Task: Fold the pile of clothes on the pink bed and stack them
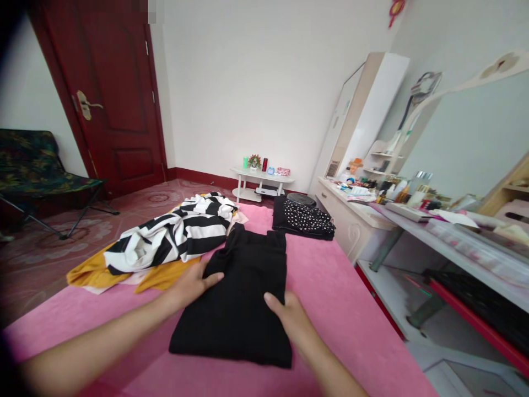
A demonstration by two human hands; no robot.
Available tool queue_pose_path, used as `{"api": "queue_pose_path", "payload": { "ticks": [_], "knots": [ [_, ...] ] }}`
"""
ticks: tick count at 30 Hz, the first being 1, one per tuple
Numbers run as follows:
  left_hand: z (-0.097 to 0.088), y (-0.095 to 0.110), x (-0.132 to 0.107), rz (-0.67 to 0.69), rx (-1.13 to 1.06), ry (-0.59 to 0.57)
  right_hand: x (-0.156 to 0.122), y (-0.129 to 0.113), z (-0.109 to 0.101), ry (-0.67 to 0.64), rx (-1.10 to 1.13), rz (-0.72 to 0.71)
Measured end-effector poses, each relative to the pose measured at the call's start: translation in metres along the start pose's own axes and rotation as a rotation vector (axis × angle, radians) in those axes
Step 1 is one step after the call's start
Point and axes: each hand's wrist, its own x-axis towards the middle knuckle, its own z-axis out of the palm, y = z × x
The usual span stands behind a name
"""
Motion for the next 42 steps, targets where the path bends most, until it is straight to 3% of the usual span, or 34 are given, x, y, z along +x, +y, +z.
{"api": "queue_pose_path", "payload": {
  "ticks": [2,5,9,11,14,16,19,21,24,28,33,36,40,42],
  "knots": [
    [0.004,-0.004,0.027,0.042,0.264,0.149,0.017,0.008,0.001,0.038,-0.026,-0.033],
    [0.012,0.019,0.046,0.273,0.484,0.28,0.033,0.015,0.004,0.141,-0.266,-0.062],
    [0.038,0.063,0.053,0.552,0.489,0.187,0.023,0.008,0.013,0.135,-0.733,-0.126],
    [0.056,0.069,0.06,0.541,0.477,0.127,0.012,0.003,0.018,0.081,-0.906,-0.171],
    [0.075,0.059,0.071,0.431,0.442,0.052,0.004,0.001,0.019,0.072,-0.969,-0.194],
    [0.08,0.048,0.075,0.406,0.428,0.033,0.009,0.002,0.011,0.071,-0.85,-0.172],
    [0.079,0.037,0.075,0.398,0.446,0.039,0.034,0.0,-0.017,0.07,-0.468,-0.015],
    [0.077,0.035,0.075,0.381,0.455,0.029,0.058,-0.001,-0.041,0.191,-0.214,0.058],
    [0.078,0.036,0.077,0.363,0.457,0.034,0.091,0.006,-0.07,0.407,-0.136,0.039],
    [0.081,0.036,0.079,0.361,0.452,0.033,0.113,0.028,-0.072,0.39,-0.207,0.076],
    [0.083,0.037,0.076,0.381,0.467,0.027,0.126,0.036,-0.059,0.377,-0.728,0.071],
    [0.085,0.039,0.073,0.403,0.475,0.035,0.135,0.028,-0.059,0.434,-0.863,0.091],
    [0.087,0.041,0.072,0.392,0.513,0.042,0.147,0.018,-0.058,0.558,-1.068,-0.061],
    [0.088,0.04,0.073,0.371,0.527,0.051,0.156,0.014,-0.059,0.604,-1.052,-0.174]
  ]
}}
